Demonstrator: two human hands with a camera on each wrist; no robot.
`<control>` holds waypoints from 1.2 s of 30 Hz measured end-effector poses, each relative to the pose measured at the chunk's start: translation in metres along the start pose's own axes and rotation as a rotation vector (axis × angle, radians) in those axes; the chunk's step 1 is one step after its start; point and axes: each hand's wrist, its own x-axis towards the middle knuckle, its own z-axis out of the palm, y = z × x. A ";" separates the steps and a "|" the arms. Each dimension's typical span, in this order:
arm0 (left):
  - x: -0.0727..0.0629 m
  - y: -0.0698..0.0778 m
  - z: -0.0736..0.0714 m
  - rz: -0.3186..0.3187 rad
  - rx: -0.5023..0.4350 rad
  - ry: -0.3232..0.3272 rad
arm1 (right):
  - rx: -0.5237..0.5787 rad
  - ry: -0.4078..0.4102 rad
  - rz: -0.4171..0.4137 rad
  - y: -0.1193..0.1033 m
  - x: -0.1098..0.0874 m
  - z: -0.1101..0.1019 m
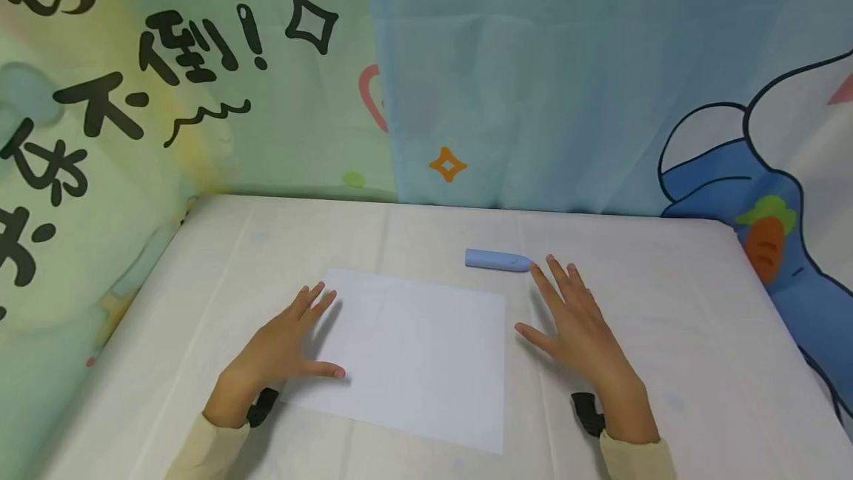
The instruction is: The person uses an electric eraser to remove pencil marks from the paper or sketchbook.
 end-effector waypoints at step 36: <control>-0.013 0.019 0.017 0.198 0.013 -0.044 | 0.112 -0.018 -0.181 0.026 0.090 0.002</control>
